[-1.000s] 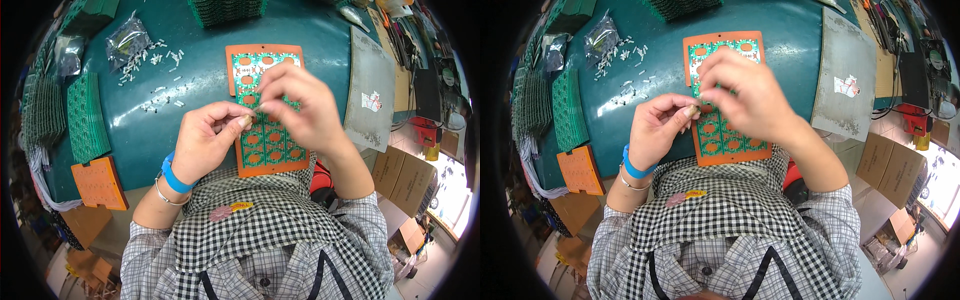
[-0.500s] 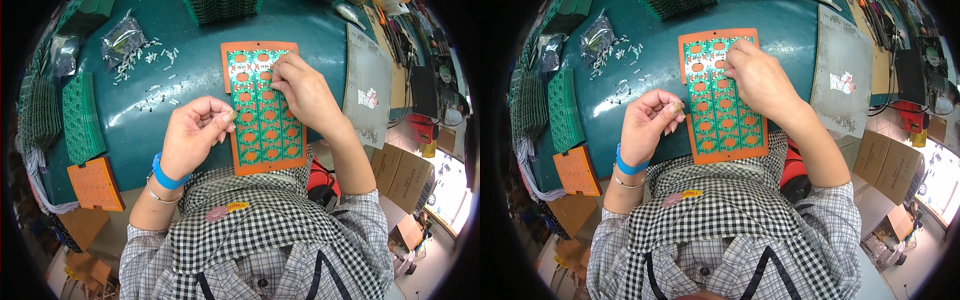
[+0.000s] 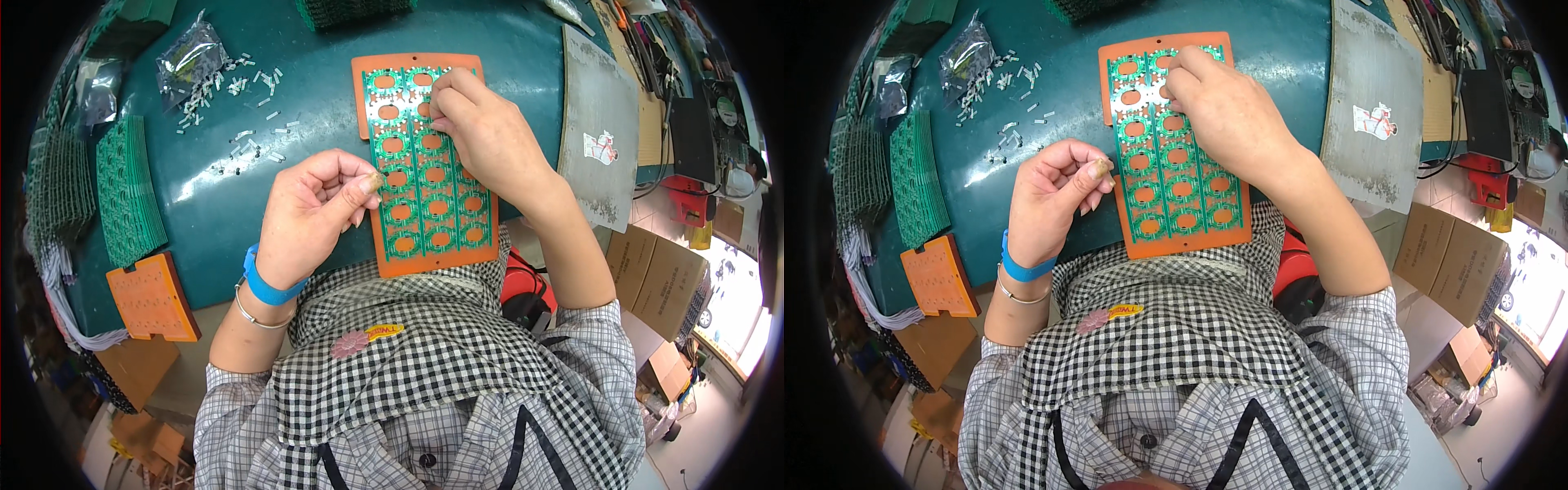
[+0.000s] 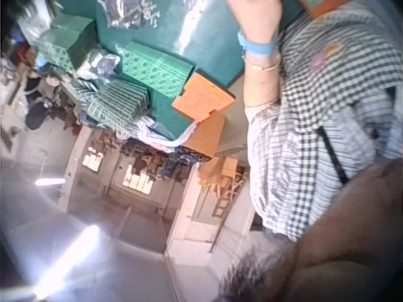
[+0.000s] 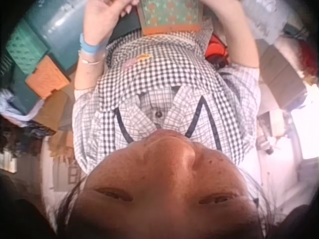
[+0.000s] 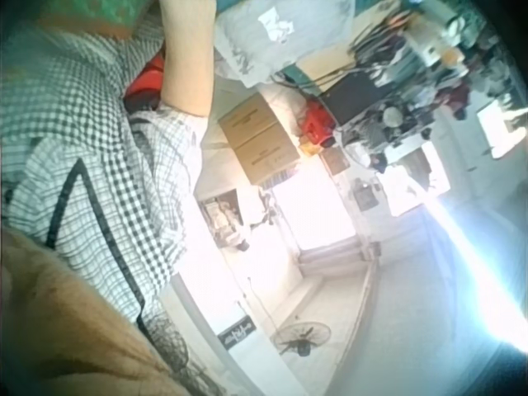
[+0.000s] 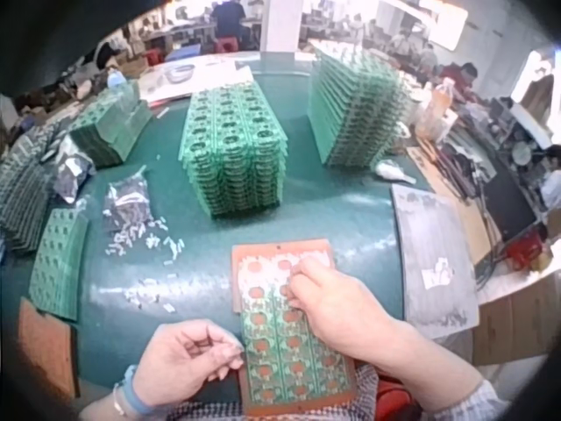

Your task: The person places small cylindrical components into holes on a green circuit board held in an orange jig. They pick components from a pile on the table and insert them one by one into the board's grid of holes, occasionally adjusting the board's position.

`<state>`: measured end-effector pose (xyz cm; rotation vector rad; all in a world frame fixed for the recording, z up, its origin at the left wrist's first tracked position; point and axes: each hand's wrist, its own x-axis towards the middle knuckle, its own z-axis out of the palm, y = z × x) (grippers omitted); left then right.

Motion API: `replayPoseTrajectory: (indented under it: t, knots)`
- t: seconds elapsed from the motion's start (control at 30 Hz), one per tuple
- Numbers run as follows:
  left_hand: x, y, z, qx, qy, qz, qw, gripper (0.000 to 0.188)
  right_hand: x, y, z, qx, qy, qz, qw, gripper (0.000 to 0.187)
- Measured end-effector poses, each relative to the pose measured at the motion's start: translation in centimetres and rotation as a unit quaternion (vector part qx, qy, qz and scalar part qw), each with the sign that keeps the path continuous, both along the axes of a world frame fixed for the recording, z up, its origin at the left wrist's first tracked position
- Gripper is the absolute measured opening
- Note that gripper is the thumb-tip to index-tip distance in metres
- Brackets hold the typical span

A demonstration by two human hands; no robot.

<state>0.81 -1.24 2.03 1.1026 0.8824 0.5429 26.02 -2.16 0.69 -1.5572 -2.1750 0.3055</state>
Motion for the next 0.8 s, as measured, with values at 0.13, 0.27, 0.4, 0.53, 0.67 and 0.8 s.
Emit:
replayPoseTrajectory:
  t: [0.13, 0.27, 0.4, 0.53, 0.67, 0.8]
  knots:
    - [0.2, -0.3, -0.2, 0.003, -0.016, 0.007, 1.000, 0.011, -0.7, -0.5, -0.1, 0.001, -0.008, -0.030, 1.000, 0.016]
    - [0.3, -0.4, -0.2, 0.001, -0.007, 0.006, 1.000, 0.011, -1.4, -0.8, 0.9, -0.011, -0.061, -0.032, 0.998, 0.020]
    - [0.4, -0.4, -0.1, -0.005, -0.020, 0.010, 1.000, 0.011, -1.4, -0.9, 1.4, -0.010, -0.115, 0.003, 0.993, 0.024]
    - [0.4, -0.7, -0.1, -0.017, -0.032, 0.019, 0.999, 0.011, -1.1, -1.3, 2.4, -0.055, 0.039, -0.013, 0.998, 0.022]
    - [0.6, -0.9, -0.1, -0.026, -0.047, 0.006, 0.999, 0.011, -2.7, -2.7, 3.9, -0.063, 0.222, 0.051, 0.972, 0.021]
    - [0.9, -1.0, 0.6, -0.063, -0.062, -0.024, 0.996, 0.012, -2.8, -2.9, 3.9, -0.011, 0.256, 0.094, 0.962, 0.018]
